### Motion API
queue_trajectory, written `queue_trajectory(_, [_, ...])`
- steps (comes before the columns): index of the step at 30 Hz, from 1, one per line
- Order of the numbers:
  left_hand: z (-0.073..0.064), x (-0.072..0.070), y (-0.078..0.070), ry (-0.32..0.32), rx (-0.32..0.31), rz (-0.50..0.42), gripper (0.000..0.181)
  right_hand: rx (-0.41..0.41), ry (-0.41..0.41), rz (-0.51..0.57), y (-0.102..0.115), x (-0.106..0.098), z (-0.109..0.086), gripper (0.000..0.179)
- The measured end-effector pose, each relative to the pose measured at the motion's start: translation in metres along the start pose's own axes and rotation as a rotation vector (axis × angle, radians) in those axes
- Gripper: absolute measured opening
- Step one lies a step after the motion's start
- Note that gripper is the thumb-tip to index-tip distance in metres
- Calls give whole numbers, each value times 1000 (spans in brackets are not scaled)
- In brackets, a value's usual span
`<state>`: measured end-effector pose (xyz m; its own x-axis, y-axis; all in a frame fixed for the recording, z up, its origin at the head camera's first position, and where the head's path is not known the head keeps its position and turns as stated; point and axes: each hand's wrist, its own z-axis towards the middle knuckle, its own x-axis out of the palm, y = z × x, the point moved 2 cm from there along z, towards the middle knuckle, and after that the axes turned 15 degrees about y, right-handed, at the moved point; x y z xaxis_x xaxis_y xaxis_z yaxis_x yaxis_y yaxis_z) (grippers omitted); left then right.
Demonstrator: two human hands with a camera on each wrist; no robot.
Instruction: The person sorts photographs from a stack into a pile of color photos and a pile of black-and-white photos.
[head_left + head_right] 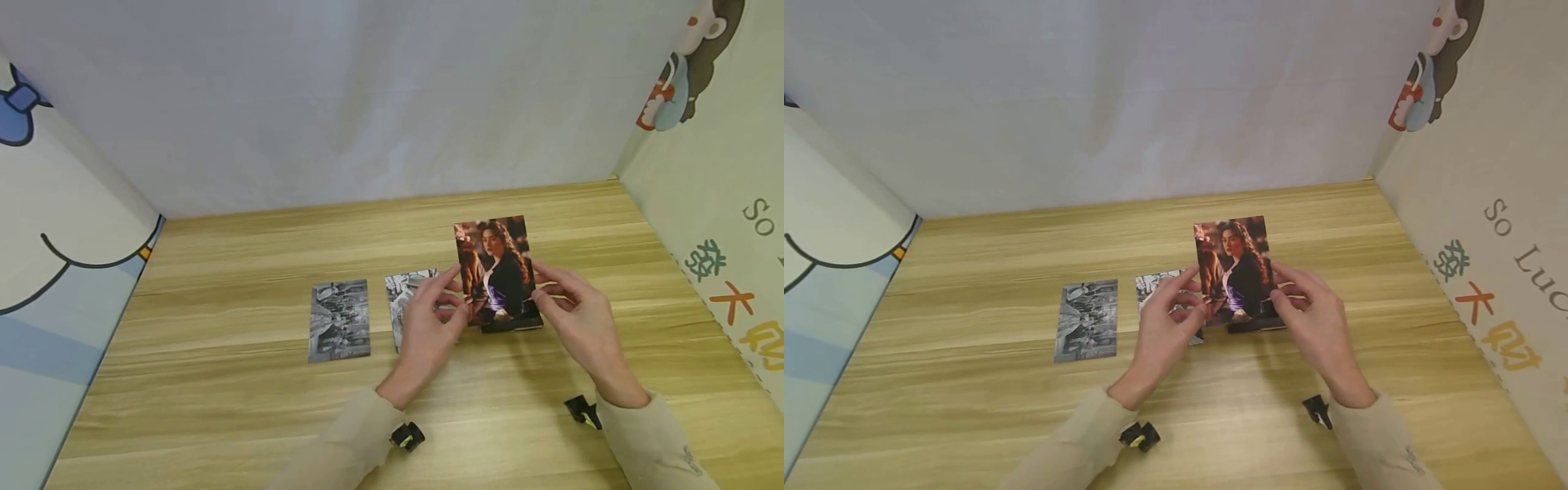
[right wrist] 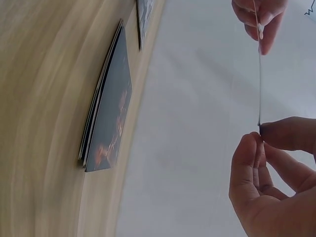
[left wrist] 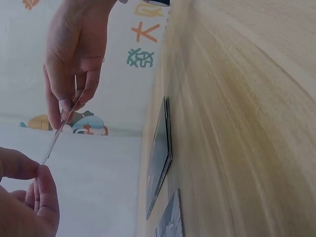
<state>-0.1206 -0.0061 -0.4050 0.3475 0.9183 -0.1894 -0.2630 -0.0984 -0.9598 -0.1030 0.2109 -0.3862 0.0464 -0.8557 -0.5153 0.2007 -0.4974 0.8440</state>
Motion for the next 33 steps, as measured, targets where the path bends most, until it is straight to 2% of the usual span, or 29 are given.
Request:
queue_trajectory(19, [9, 10, 2, -3, -32, -57, 62, 32, -15, -31, -6, -8, -2, 42])
queue_trajectory(33, [12, 16, 8, -15, -32, -44, 61, 47, -6, -38, -12, -11, -1, 43])
